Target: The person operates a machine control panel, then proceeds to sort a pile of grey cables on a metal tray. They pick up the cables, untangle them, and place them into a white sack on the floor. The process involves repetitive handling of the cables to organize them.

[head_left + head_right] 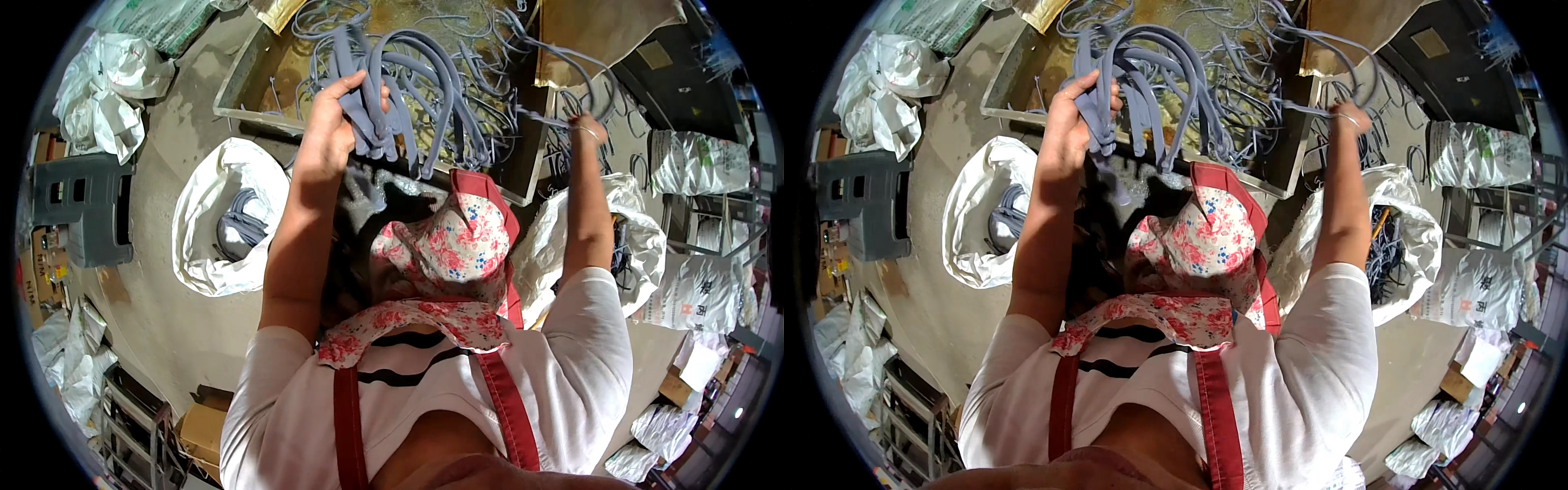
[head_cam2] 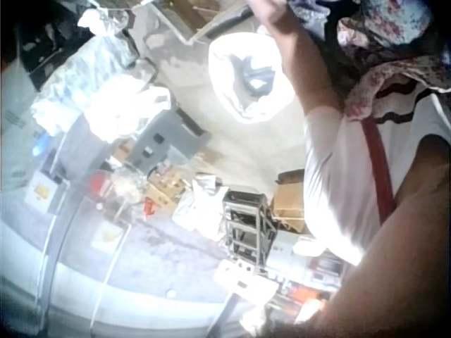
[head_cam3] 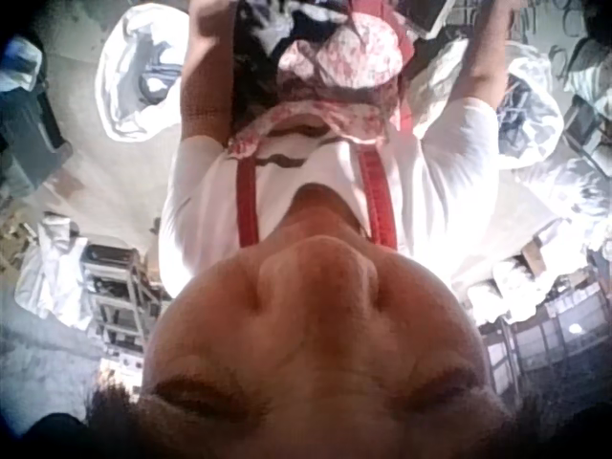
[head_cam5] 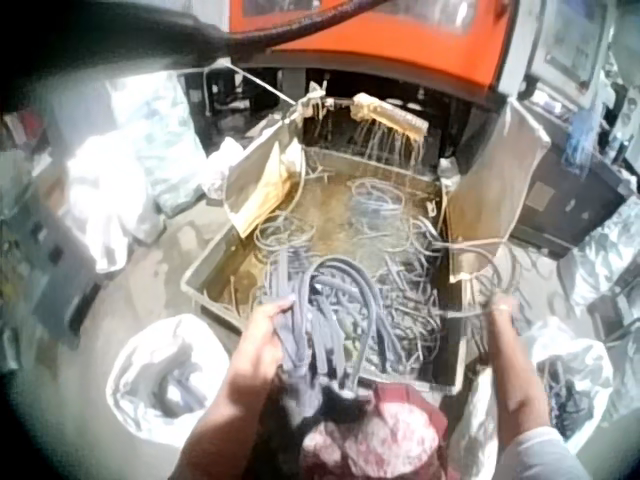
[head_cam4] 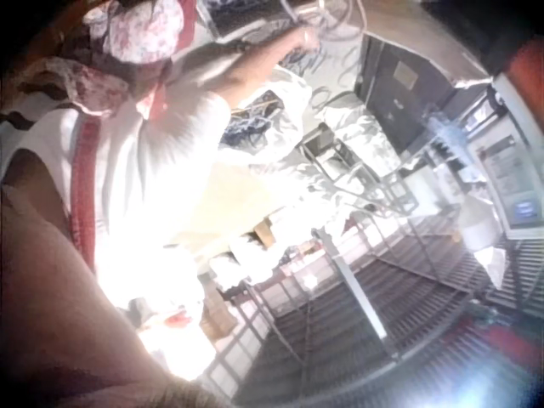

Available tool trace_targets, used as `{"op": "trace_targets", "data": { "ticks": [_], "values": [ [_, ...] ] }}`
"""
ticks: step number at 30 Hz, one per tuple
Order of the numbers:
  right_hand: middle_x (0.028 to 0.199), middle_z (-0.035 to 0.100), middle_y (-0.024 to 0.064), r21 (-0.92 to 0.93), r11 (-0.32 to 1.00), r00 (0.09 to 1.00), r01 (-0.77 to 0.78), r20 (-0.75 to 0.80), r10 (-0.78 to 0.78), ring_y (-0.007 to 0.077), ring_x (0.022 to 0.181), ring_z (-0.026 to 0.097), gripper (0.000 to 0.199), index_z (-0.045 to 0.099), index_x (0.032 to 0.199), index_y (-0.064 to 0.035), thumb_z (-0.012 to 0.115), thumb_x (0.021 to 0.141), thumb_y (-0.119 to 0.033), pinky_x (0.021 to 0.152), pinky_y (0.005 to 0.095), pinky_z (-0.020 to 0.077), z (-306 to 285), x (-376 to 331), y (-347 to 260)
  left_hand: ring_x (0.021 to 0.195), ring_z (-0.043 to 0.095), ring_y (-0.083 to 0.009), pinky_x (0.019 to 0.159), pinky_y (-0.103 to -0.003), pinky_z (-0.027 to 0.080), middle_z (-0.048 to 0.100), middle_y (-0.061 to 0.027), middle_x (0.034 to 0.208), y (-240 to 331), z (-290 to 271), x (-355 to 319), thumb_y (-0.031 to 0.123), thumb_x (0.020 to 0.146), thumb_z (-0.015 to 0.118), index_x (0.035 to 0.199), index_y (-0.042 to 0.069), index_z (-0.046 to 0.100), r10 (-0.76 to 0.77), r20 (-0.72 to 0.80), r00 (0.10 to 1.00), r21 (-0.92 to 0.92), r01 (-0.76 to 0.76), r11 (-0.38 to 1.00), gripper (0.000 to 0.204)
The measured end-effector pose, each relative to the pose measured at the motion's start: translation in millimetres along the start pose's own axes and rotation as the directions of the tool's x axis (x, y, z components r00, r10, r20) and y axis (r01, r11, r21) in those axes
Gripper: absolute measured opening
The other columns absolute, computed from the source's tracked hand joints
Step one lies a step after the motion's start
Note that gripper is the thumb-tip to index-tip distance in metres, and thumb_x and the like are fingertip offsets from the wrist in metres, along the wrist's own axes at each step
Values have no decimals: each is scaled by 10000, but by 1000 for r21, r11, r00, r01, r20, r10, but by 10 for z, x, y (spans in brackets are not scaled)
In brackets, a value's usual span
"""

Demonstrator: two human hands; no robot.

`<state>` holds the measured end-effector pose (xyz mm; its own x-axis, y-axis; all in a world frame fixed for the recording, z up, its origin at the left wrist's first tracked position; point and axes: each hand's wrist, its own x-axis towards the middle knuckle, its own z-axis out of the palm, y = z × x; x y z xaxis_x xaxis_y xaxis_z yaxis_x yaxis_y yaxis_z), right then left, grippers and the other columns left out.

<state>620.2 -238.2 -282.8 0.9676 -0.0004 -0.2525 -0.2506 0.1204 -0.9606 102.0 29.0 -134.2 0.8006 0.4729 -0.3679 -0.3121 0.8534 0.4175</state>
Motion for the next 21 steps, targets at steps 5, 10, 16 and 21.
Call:
{"op": "trace_targets", "data": {
  "ticks": [5, 10, 16, 21],
  "values": [
    [1016, 594, 224, -964, 264, 950, 18, -66, -306, 269, 868, 605, 760, 565, 1004, 123, 644, 678, -559, 732, 358, 470, -508, 116, -712, 621, 575, -235, 571, -306, 515, 581, -166, 768, 72, -66, -55, 137, 840, 547, 911, -75, 525, 111, -34, 993, -1, -111, 994, 224],
    [1031, 610, 112, -617, 770, 954, 164, 298, 36, 263, 911, 581, 600, 600, 1053, -11, 657, 711, -502, 804, 374, 435, 371, -534, -875, 640, 585, -239, 575, -319, 528, 581, -182, 782, 19, -29, -9, 113, 840, 545, 934, -77, 521, 80, -23, 997, -30, -80, 996, 214],
    [1088, 545, 74, -130, 817, 233, 561, 973, -5, 202, 915, 484, 497, 428, 1267, -55, 542, 857, -311, 793, 328, 383, 2233, -2521, -679, 623, 614, -219, 570, -308, 532, 618, -134, 777, -178, 7, 25, 166, 847, 533, 964, -40, 545, 14, -32, 999, 142, -9, 990, 237],
    [1167, 523, 108, 76, 740, -161, 668, 986, 44, 182, 1121, 436, 452, 499, 1187, -27, 544, 862, -338, 959, 284, 316, 3029, -3136, -421, 662, 609, -233, 604, -323, 522, 611, -159, 791, -237, 51, -13, 154, 839, 545, 974, -46, 545, -29, -9, 1000, 114, 30, 993, 242]
  ]
}}
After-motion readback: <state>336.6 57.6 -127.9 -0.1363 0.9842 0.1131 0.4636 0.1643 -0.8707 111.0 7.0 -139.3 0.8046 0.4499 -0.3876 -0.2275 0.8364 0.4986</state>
